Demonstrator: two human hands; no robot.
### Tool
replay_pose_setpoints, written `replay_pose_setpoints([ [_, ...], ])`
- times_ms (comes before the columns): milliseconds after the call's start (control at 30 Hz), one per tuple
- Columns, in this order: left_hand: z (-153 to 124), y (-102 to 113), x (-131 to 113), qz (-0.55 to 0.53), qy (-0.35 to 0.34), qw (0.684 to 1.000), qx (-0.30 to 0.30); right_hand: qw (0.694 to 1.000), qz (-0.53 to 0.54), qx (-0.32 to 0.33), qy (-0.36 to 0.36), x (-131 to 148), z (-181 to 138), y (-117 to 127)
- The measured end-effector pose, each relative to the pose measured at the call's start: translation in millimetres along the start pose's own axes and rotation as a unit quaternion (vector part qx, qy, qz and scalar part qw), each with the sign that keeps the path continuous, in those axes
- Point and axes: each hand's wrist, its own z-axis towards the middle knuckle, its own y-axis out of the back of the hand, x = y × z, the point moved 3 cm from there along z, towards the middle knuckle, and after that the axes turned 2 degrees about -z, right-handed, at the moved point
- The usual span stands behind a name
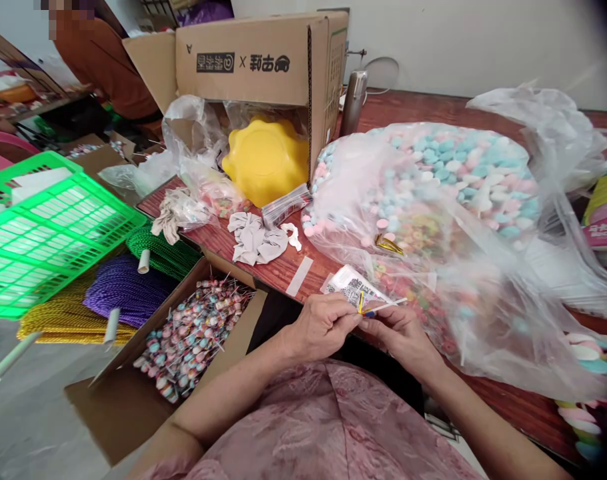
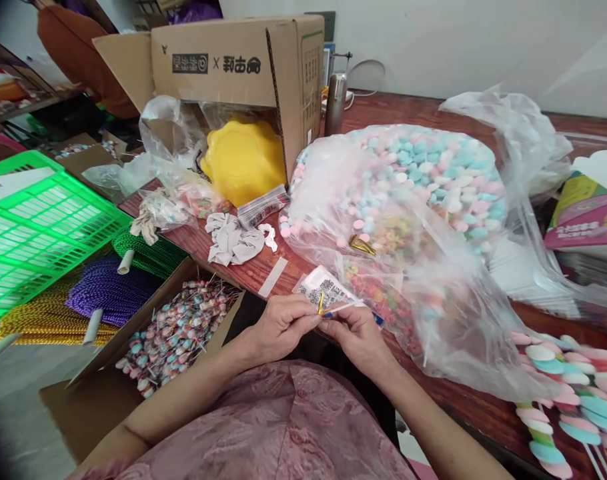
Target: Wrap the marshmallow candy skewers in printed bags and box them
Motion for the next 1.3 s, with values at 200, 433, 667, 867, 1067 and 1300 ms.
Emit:
replay_pose_setpoints([
  [200,-7.1,-4.8,12.3,-0.251,0.189,0.945,0.094,0.896,-0.330,0.035,0.294,24.5,-12.2,2.8],
  [433,-30.2,-23.1,21.7,-0.469,0.404,0.752,0.228,0.721,-0.415,0.094,0.547,40.1,-39.0,-1.2],
  [667,-32.2,-28.8,27.9,-0.458,0.374,0.716,0.371,0.707,-0.395,0.160,0.564,43.2,-43.8,-4.9],
  [867,-6.7,1.9,29.2,-0.275,0.248,0.792,0.486,0.623,-0.512,0.161,0.569,66.4,-40.3,-16.0],
  [1067,17.7,37.1,-35.2,0.304,-0.016,0.915,0.265,0.591,-0.643,0.137,0.467,56.6,-18.4,-14.1],
  [1300,-4.7,3.3,-42.2,0.297,-0.176,0.938,0.029,0.927,-0.308,-0.080,0.200,73.3,10.4,17.0],
])
